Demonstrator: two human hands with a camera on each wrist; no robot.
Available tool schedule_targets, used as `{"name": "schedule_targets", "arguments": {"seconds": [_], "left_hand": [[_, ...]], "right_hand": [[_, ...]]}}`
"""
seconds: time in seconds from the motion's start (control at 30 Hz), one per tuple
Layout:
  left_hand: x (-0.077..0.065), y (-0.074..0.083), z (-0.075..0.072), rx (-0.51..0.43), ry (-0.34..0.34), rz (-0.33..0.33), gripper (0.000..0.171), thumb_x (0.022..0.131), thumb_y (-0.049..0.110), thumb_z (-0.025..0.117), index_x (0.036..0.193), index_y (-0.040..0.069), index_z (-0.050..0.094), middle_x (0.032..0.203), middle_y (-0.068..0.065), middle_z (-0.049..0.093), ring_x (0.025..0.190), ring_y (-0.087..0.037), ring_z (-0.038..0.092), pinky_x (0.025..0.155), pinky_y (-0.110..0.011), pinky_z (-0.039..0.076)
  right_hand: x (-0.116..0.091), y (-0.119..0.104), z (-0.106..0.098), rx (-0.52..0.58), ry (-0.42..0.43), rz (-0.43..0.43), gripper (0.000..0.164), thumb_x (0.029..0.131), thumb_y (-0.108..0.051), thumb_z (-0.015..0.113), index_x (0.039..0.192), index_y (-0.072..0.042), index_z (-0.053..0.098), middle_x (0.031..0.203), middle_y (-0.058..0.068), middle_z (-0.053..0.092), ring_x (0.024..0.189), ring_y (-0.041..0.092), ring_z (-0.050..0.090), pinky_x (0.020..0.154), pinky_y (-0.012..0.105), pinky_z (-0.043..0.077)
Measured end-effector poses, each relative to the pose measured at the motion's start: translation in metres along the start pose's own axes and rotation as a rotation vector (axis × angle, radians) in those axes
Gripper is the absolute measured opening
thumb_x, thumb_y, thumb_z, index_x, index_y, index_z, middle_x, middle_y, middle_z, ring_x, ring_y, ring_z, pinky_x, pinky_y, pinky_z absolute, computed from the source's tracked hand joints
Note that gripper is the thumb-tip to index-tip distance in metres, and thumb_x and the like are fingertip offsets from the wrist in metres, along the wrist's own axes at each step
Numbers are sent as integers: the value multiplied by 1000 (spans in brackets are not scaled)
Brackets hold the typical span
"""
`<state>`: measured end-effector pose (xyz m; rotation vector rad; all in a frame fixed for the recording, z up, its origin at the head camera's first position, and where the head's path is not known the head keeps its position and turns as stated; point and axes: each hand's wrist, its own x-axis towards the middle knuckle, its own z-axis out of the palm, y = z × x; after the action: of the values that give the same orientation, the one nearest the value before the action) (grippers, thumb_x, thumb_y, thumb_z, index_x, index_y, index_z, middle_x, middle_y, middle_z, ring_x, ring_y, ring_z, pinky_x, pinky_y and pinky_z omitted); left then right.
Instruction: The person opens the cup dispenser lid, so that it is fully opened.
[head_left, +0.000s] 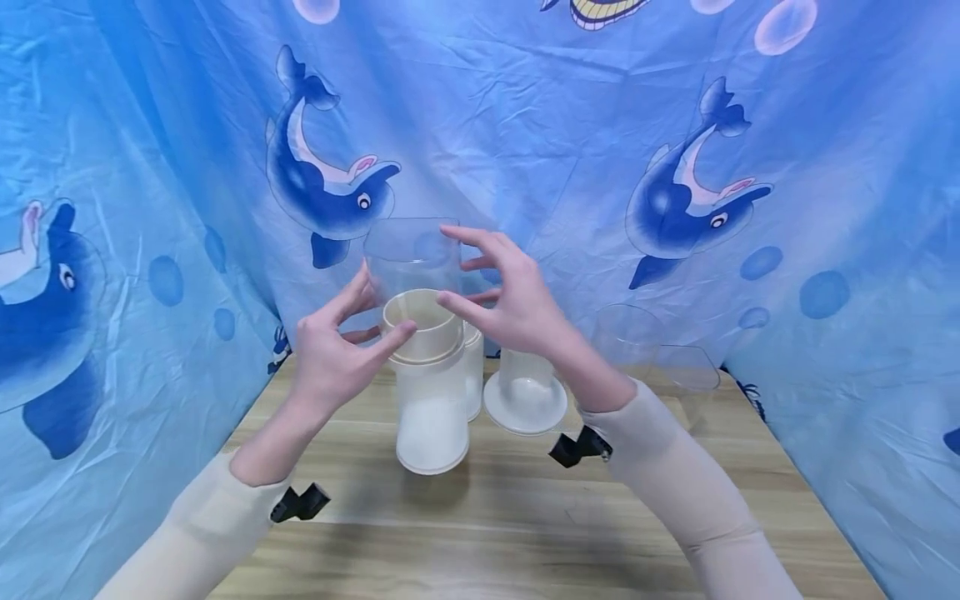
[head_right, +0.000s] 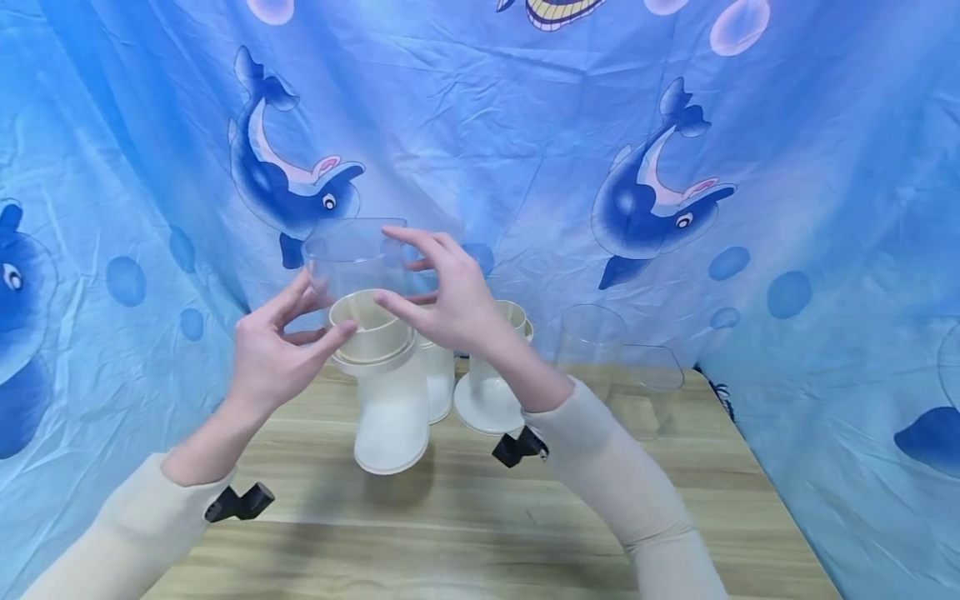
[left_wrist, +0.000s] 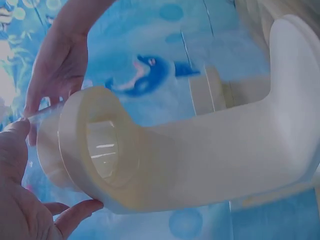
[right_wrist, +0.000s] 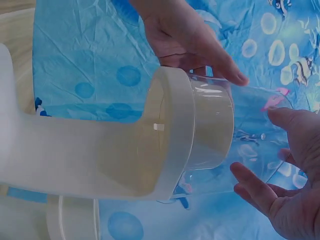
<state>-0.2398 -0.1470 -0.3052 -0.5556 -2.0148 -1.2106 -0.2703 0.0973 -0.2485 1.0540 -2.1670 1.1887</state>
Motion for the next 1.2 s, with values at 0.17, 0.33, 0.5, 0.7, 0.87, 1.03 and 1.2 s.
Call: {"name": "schedule_targets", "arguments": {"seconds": [0.17, 0.33, 0.5, 0.7, 0.87, 1.03, 1.2], "left_hand": [[-8, 13, 16, -67, -49, 24, 88, 84, 10, 91, 160, 16, 47, 147, -14, 66, 125, -36, 71, 85, -32, 64], [-13, 24, 37, -150, -84, 57, 86, 84, 8, 90, 159, 12, 47, 145, -14, 68, 126, -34, 72, 85, -33, 65], [-18, 26, 57, -194, -108, 74, 83, 84, 10, 91, 157, 13, 51, 149, -14, 64, 125, -34, 72, 83, -33, 66], [-31, 24, 77, -290, -126, 56, 81, 81, 6, 92, 153, 8, 56, 144, -20, 66, 120, -40, 73, 79, -37, 67], [-43, 22, 93, -337, -159, 29, 77, 81, 7, 92, 151, 6, 58, 145, -19, 65, 122, -37, 72, 79, -35, 67], [-53, 19, 104, -368, -184, 32, 78, 80, 5, 92, 150, 2, 58, 148, -18, 62, 120, -41, 72, 78, -32, 66], [-62, 14, 112, -386, -178, 43, 78, 77, 3, 94, 147, -1, 60, 143, -19, 65, 113, -42, 75, 75, -31, 67]], "right_hand": [[-21, -4, -22, -16, 23, -2, 69, 92, -19, 86, 154, -23, 56, 147, 10, 57, 121, 27, 69, 78, 26, 67], [-43, -1, -42, -18, 49, -13, 71, 88, -10, 88, 152, -17, 58, 142, 13, 59, 120, 31, 69, 76, 28, 67], [-66, 5, -55, -44, 63, -4, 73, 86, -5, 88, 151, -15, 58, 138, 14, 59, 122, 31, 68, 75, 27, 67], [-90, 10, -60, -92, 62, 33, 74, 84, -2, 89, 150, -15, 58, 135, 13, 59, 121, 31, 68, 75, 25, 66], [-110, 17, -64, -121, 46, 54, 75, 84, 1, 88, 150, -15, 57, 132, 13, 58, 119, 32, 68, 75, 26, 66], [-127, 24, -65, -133, 36, 74, 77, 83, 3, 88, 150, -15, 56, 136, 14, 56, 119, 33, 66, 74, 28, 67], [-138, 28, -64, -95, 27, 83, 79, 82, 6, 88, 151, -16, 55, 140, 14, 54, 122, 34, 64, 76, 28, 67]]}}
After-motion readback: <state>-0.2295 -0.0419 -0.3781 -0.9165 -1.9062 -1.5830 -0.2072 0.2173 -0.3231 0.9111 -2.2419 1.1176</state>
